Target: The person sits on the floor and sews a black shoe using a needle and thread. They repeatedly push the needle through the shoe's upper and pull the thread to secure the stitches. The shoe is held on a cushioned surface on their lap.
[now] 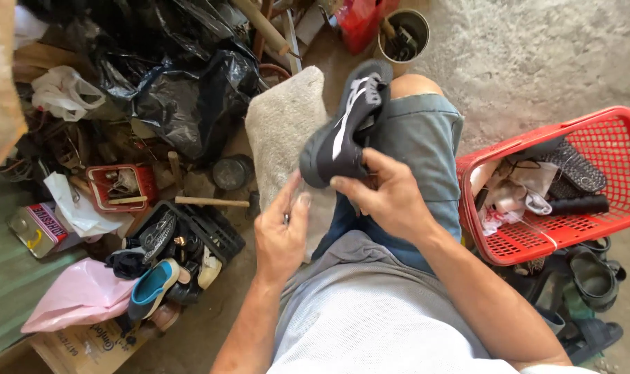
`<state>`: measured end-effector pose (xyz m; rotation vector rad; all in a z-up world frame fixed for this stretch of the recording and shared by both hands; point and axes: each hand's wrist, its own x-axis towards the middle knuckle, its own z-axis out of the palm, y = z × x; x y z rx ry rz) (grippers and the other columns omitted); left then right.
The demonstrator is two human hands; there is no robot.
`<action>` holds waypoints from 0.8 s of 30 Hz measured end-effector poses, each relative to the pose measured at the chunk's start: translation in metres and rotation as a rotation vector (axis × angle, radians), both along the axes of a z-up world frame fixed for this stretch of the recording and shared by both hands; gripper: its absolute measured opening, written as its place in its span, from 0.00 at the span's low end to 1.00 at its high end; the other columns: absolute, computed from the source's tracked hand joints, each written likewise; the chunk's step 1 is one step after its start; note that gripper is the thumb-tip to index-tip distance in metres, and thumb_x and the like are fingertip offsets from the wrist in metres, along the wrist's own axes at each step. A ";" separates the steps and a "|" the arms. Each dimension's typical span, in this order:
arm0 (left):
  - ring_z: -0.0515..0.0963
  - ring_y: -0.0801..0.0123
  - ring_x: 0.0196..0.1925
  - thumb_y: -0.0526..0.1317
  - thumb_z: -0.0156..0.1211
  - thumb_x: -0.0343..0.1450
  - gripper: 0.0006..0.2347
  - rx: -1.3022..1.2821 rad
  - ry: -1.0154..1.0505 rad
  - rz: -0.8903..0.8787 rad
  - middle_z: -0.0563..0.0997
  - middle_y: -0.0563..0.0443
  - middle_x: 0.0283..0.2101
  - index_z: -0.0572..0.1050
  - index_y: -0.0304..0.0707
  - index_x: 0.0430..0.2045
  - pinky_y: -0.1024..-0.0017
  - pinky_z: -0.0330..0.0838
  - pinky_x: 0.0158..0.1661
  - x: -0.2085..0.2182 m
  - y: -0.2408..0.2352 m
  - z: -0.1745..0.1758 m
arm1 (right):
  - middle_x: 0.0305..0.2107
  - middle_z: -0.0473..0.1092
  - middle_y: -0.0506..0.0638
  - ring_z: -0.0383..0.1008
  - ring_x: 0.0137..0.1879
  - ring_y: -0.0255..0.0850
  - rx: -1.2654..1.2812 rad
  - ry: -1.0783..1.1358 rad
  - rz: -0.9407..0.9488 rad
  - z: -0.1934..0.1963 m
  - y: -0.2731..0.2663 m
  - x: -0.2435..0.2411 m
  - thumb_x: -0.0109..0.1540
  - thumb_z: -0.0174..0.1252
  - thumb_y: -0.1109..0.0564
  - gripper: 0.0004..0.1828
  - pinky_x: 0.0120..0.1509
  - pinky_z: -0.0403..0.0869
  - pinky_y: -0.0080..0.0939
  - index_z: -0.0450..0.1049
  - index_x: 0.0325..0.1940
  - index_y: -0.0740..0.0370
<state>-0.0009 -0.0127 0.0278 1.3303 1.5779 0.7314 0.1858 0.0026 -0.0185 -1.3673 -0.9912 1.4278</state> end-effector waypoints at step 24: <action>0.81 0.66 0.29 0.36 0.60 0.78 0.20 0.318 0.514 -0.505 0.81 0.55 0.42 0.66 0.47 0.67 0.66 0.74 0.28 -0.034 0.016 0.031 | 0.19 0.74 0.47 0.75 0.22 0.32 -0.364 -0.037 -0.052 0.018 0.028 -0.011 0.58 0.71 0.59 0.11 0.21 0.74 0.32 0.74 0.29 0.60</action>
